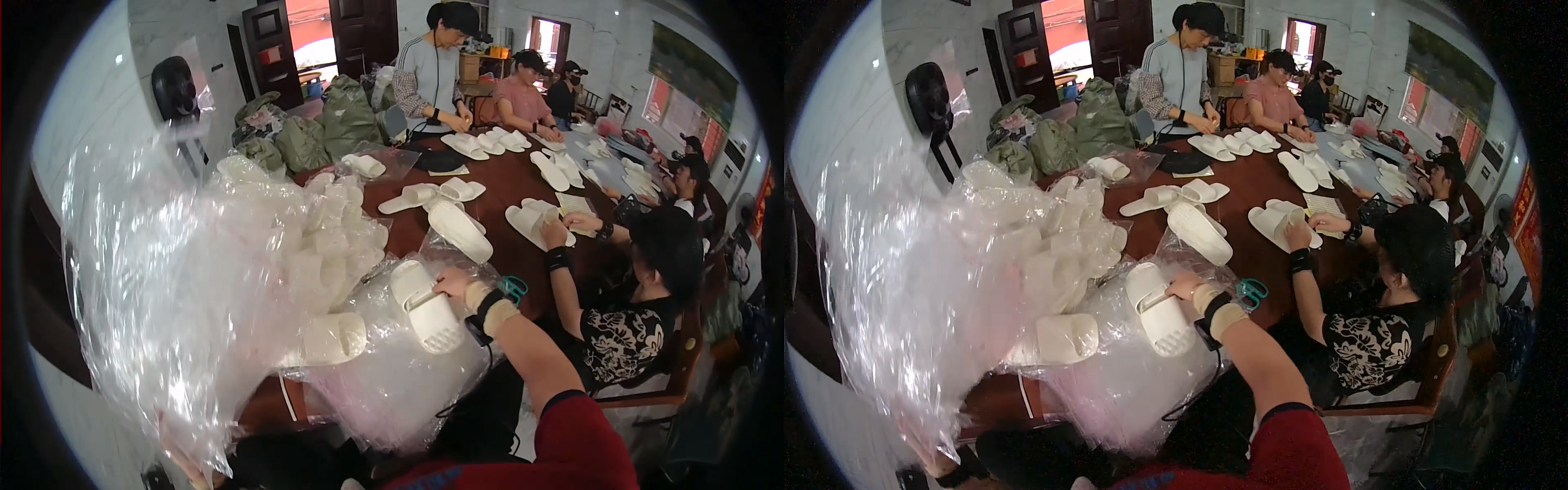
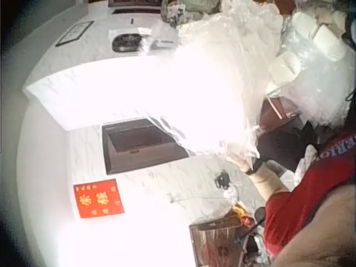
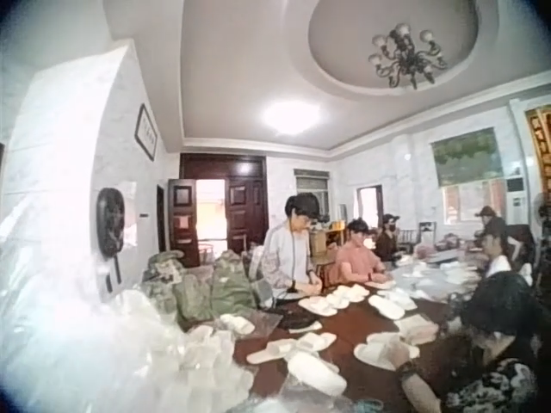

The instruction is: Packing pairs of slippers into plastic bags at a table with other workers.

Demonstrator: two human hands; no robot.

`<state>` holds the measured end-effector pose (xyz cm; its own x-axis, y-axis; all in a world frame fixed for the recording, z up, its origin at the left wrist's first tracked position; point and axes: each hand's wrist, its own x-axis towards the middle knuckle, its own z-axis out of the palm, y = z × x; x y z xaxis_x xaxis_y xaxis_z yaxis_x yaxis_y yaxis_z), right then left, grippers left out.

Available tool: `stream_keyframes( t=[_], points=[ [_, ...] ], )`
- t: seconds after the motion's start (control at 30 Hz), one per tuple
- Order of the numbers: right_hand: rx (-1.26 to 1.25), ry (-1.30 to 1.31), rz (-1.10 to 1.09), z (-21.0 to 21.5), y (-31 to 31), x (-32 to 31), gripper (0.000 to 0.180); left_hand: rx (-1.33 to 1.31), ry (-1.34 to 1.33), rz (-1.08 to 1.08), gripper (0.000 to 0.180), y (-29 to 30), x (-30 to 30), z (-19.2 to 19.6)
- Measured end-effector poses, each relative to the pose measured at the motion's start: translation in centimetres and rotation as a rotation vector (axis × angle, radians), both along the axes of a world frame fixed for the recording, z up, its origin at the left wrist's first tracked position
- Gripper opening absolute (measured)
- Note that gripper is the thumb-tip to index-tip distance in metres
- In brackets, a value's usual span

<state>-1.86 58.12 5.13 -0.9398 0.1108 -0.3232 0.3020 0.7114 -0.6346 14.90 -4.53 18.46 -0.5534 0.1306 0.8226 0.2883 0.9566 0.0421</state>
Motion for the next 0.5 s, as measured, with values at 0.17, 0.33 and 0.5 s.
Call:
stream_keyframes(
  t=[0.17,0.33,0.5],
  points=[
    [-0.298,-0.084,0.022,4.2,3.0,-1.9,0.021,0.253,-0.199,0.065,0.05,-0.8,-0.9,2.8],
    [-0.329,0.131,-0.081,7.5,6.4,-5.8,0.024,0.558,-0.394,0.171,0.047,-1.0,-0.4,6.6],
    [-0.415,0.298,-0.395,9.4,10.6,-9.1,0.025,0.88,-0.538,0.217,0.044,0.8,-2.0,10.2]
  ],
)
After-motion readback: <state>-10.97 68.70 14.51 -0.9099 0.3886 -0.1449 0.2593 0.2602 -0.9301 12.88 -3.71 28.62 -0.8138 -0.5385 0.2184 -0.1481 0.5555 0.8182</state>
